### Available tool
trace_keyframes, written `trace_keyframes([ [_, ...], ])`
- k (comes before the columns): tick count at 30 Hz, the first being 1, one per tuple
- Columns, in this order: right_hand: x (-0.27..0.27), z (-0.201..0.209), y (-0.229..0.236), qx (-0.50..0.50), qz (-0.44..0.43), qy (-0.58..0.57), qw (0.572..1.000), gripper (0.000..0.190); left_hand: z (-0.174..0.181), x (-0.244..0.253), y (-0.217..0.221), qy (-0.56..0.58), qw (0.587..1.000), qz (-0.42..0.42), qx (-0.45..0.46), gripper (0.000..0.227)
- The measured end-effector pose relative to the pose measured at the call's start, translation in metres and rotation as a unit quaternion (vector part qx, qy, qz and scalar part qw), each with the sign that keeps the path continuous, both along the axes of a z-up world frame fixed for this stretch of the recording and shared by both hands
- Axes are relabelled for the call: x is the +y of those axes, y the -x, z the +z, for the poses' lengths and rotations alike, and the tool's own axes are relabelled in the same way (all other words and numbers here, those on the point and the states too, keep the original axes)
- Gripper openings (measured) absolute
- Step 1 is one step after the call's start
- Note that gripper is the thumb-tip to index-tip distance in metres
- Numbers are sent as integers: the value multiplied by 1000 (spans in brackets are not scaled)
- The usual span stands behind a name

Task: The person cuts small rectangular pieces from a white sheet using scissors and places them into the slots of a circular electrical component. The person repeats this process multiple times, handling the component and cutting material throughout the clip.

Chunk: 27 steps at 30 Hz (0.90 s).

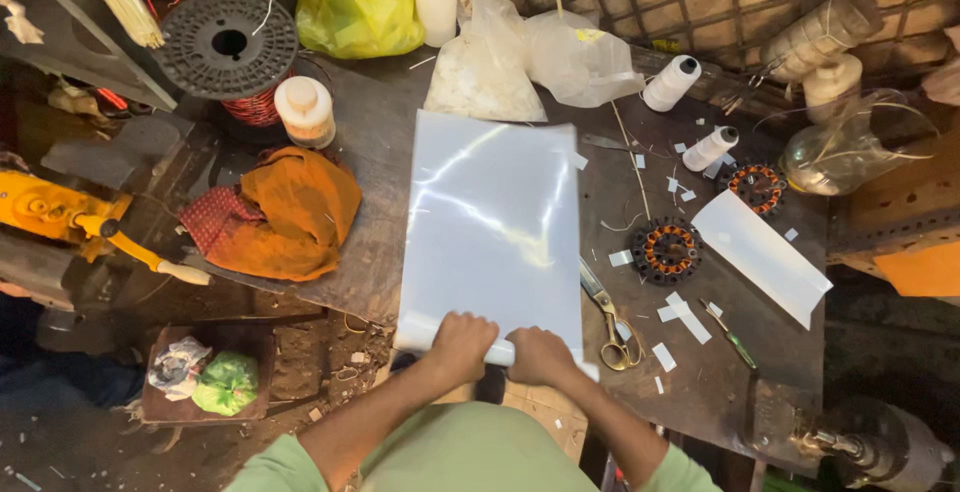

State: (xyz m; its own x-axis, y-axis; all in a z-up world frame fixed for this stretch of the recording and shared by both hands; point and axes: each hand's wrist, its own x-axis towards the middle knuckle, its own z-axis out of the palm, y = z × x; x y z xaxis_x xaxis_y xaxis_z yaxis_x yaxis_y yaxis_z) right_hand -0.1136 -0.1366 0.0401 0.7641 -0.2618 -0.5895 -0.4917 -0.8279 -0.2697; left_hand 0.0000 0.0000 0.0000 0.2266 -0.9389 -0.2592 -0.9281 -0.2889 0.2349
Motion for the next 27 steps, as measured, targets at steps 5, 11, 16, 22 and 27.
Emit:
trace_keyframes([
  [5, 14, -7, 3, -323, 90, 157, 929, 36, -6, -11, -34, -5, 976, 63, 209, 27],
  [11, 9, -6, -18, -198, 33, 57, 978, 24, -1, -3, -10, 49, 995, 81, 9, 27],
  [16, 18, 0, -20, -305, 96, 116, 940, 46, 2, -8, -31, -34, 976, 133, 171, 30],
  [22, 23, -5, -30, -291, 105, 111, 944, 26, 35, 3, -26, -68, 975, 159, 138, 25],
  [27, 13, -5, -42, -100, 15, -36, 994, 27, 20, 7, -12, 64, 993, 89, -38, 15],
])
